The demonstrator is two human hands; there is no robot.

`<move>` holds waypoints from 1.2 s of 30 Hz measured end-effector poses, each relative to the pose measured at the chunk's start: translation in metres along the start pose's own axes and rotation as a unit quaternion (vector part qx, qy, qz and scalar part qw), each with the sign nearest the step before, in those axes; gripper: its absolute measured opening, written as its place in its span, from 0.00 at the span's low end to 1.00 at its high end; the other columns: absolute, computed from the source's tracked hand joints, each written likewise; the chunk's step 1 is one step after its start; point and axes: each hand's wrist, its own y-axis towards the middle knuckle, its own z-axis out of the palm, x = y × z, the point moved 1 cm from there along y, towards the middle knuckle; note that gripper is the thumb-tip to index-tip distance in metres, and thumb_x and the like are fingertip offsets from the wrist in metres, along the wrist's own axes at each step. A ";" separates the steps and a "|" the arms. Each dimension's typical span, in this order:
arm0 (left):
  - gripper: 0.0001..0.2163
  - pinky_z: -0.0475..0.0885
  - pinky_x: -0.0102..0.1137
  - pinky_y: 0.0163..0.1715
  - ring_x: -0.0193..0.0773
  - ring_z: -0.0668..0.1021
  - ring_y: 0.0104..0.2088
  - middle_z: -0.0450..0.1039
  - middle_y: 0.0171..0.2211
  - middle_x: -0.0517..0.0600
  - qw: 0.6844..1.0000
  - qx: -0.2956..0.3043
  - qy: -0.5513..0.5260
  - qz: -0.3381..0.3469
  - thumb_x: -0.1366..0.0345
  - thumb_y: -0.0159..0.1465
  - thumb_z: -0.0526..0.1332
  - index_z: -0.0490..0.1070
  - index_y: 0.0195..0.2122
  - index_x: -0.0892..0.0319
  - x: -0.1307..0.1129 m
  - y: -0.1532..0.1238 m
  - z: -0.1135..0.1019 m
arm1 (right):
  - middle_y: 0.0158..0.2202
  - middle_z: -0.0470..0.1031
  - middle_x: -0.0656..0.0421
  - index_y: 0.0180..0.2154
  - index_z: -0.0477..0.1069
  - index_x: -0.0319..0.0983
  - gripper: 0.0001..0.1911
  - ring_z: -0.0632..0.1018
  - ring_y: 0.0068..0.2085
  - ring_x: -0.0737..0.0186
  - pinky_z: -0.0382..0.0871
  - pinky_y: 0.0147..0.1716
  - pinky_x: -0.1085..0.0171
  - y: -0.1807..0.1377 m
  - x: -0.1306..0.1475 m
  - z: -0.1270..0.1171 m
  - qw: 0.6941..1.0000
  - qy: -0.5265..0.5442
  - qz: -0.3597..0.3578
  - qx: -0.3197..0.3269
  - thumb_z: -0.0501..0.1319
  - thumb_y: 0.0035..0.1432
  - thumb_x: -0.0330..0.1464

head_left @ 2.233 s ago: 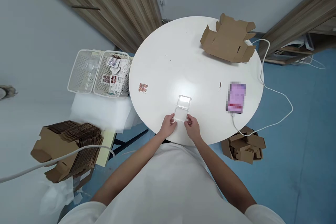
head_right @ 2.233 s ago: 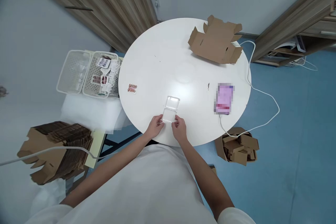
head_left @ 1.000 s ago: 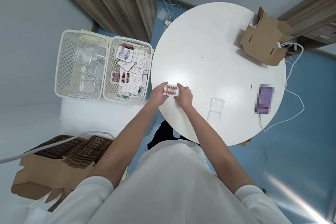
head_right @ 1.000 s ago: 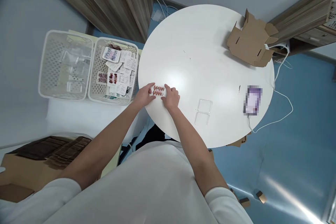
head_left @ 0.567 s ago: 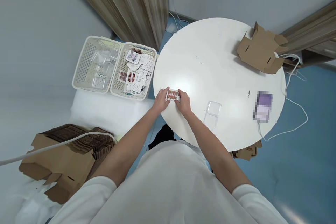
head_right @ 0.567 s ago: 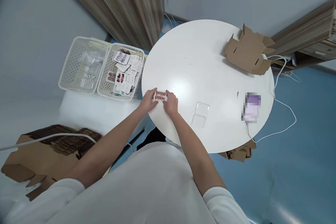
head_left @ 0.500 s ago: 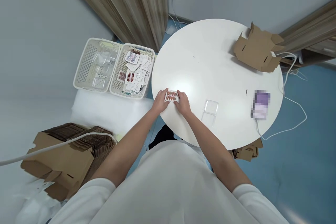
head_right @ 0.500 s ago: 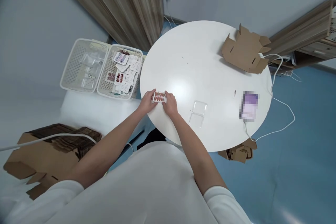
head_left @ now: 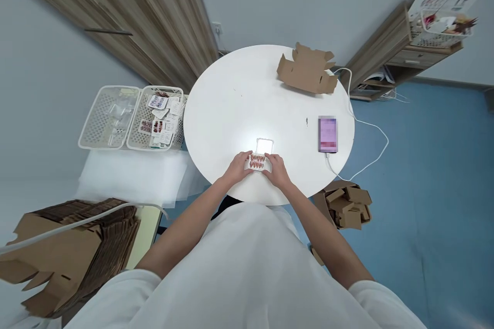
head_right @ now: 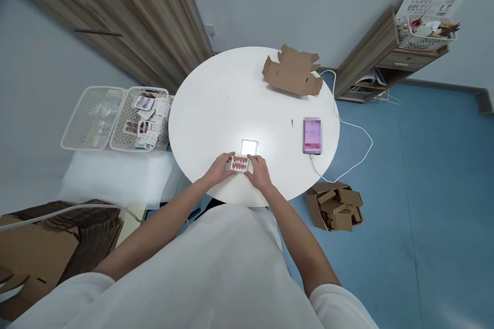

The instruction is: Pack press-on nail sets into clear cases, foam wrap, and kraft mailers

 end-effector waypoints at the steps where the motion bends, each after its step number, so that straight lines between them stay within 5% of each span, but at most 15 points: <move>1: 0.31 0.64 0.38 0.43 0.44 0.67 0.44 0.63 0.43 0.53 1.000 0.007 0.015 -0.004 0.65 0.50 0.64 0.55 0.55 0.56 -0.004 0.003 0.005 | 0.48 0.60 0.54 0.55 0.54 0.43 0.32 0.62 0.50 0.53 0.61 0.48 0.54 -0.003 -0.006 -0.003 1.000 -0.006 0.008 -0.001 0.60 0.47 0.32; 12: 0.31 0.64 0.34 0.40 0.46 0.68 0.43 0.63 0.42 0.53 0.990 0.053 0.096 -0.093 0.66 0.48 0.65 0.58 0.54 0.55 -0.012 0.017 0.026 | 0.47 0.61 0.54 0.55 0.55 0.42 0.33 0.62 0.49 0.54 0.61 0.46 0.59 0.000 -0.026 0.001 0.995 -0.064 0.060 0.040 0.61 0.45 0.31; 36: 0.31 0.64 0.36 0.44 0.45 0.68 0.45 0.63 0.44 0.54 0.996 0.043 0.031 -0.073 0.67 0.48 0.64 0.56 0.54 0.56 -0.011 0.011 0.028 | 0.49 0.61 0.52 0.57 0.49 0.40 0.39 0.63 0.49 0.54 0.60 0.46 0.59 0.005 -0.022 -0.005 0.991 -0.098 0.058 0.074 0.61 0.43 0.28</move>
